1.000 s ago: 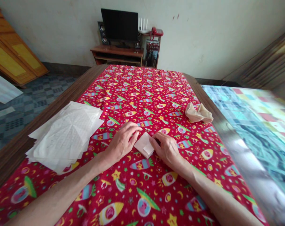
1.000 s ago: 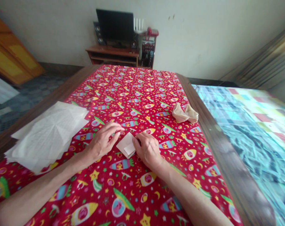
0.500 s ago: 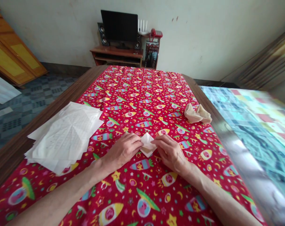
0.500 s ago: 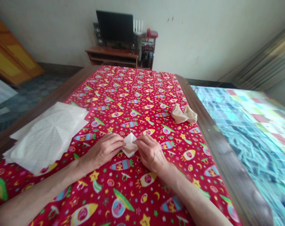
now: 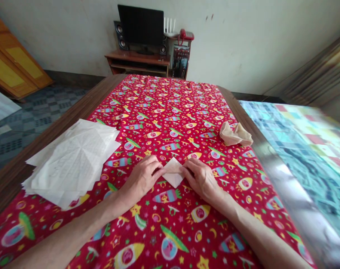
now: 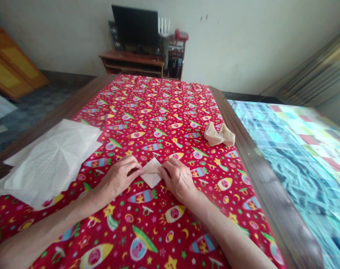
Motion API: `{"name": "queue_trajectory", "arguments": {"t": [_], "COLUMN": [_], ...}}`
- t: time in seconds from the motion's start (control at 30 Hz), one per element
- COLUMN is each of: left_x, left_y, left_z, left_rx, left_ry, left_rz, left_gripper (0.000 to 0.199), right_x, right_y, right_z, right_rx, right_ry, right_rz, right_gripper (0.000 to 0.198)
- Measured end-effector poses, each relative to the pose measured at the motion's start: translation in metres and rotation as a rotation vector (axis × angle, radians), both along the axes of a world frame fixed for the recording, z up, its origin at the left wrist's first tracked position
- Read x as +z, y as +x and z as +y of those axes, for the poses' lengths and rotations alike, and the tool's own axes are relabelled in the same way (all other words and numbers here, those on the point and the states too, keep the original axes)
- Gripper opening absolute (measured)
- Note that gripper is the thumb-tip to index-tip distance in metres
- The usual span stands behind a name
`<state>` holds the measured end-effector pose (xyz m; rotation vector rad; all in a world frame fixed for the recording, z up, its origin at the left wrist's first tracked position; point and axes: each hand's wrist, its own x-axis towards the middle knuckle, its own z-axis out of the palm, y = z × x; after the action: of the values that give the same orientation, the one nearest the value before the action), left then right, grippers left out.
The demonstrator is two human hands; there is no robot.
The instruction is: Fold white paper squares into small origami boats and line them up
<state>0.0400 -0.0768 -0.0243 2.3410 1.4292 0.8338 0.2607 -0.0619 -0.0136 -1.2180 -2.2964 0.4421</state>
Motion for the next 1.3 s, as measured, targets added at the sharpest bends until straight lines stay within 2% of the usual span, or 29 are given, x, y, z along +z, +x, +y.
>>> {"name": "queue_trajectory", "arguments": {"t": [0.23,0.4,0.5,0.7,1.1,1.3], "left_x": [0.006,0.008,0.009,0.012,0.015,0.024], "left_y": [0.002,0.004,0.006,0.008,0.006,0.008], "left_z": [0.003,0.003,0.002,-0.004,-0.015,-0.015], "left_rx": [0.082,0.093,0.052,-0.129,-0.175,-0.206], "left_ry": [0.026,0.051,0.121,0.233,0.103,0.097], "left_rz": [0.220,0.226,0.227,0.370,0.537,0.635], "left_gripper": [0.024,0.018,0.015,0.026,0.050,0.045], "right_x": [0.002,0.004,0.005,0.006,0.005,0.001], "right_y": [-0.006,-0.007,-0.007,-0.008,-0.009,-0.010], "right_z": [0.000,0.002,0.003,0.003,0.003,0.003], "right_rx": [-0.069,-0.079,-0.071,-0.095,-0.099,-0.117], "right_ry": [0.132,0.144,0.132,0.136,0.150,0.154], "right_rz": [-0.176,-0.224,-0.233,-0.269,-0.285,-0.248], "right_gripper": [0.028,0.029,0.028,0.027,0.028,0.026]}}
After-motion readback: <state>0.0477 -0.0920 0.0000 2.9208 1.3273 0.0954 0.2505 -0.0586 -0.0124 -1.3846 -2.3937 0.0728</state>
